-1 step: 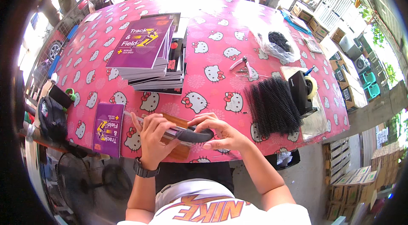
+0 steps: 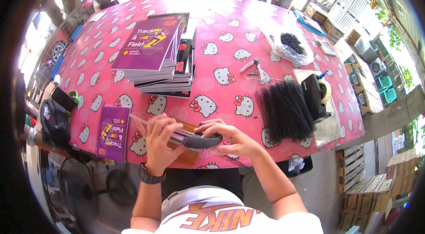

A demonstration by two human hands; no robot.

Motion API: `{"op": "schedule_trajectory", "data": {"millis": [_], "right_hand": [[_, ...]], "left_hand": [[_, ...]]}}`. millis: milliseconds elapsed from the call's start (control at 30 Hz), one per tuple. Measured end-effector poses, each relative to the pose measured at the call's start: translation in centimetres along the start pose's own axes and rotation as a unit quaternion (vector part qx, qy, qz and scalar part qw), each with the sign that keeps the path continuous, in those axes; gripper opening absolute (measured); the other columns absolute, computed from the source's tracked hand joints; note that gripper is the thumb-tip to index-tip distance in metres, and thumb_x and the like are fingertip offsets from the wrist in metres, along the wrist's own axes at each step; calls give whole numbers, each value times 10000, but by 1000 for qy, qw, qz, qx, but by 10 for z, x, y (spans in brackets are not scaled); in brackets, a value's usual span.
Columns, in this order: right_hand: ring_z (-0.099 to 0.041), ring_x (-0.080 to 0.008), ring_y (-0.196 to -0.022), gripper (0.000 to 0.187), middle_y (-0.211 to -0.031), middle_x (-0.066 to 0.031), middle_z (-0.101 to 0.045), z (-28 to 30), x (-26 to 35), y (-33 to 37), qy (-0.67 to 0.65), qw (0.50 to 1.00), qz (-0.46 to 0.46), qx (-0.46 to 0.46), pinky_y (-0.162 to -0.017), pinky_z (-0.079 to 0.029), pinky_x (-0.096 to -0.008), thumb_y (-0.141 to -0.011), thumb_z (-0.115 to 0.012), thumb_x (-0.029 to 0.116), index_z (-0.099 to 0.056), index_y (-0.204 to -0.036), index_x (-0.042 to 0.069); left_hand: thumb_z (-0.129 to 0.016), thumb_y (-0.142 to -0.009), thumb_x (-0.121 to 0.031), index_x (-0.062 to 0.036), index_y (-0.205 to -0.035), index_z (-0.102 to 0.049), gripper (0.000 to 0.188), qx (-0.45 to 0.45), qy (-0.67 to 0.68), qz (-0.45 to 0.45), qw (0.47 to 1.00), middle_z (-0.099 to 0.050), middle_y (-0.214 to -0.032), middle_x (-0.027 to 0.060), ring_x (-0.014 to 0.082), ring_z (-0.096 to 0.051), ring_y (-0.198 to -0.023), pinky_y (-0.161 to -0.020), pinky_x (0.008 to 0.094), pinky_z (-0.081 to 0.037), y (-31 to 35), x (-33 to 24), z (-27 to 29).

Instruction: The person binds booklets by inserting a plastic comb through pre-punched holes in the covers and pages using a handheld tool.

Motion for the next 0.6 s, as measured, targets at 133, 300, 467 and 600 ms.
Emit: {"op": "schedule_trajectory", "data": {"millis": [133, 300, 467, 600], "right_hand": [[-584, -222, -965, 392, -1055, -73, -645, 16, -1, 2, 233, 967, -34, -95, -816, -477, -342, -626, -673, -74, -641, -996, 52], [-582, -206, -930, 379, -926, -94, -676, 16, 4, 21, 259, 964, 31, -44, -821, -451, -330, -576, -646, -115, -652, -926, 32], [-563, -214, -913, 371, -965, -98, -673, 16, 3, 42, 138, 987, 15, -84, -804, -446, -322, -585, -636, -79, -655, -939, 30], [-587, -222, -923, 353, -1000, -104, -678, 4, 19, 31, 216, 972, 45, -83, -807, -464, -327, -621, -620, -91, -663, -944, 46]], "left_hand": [[-829, -514, -303, -166, -789, -588, 391, -19, -62, -10, 998, -577, -927, -14, 245, -489, -1068, -1076, 587, -97, 1, 27, 13], [-827, -515, -329, -156, -781, -578, 403, 72, -41, -30, 996, -576, -991, 3, 261, -492, -1032, -1054, 550, -161, 10, 30, 4], [-826, -518, -338, -172, -770, -597, 379, -20, 45, 52, 997, -595, -888, -16, 230, -516, -1008, -1053, 545, -146, 8, 5, 2], [-806, -581, -302, -178, -840, -621, 342, 49, -17, -61, 997, -576, -853, -49, 172, -532, -992, -1059, 572, -116, 12, -3, -5]]}}
Point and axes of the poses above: each hand's wrist, its own y-axis away from the middle knuckle, its own z-axis out of the back of the hand, x = y × z, the point moved 2 cm from there along -y, towards the middle knuckle
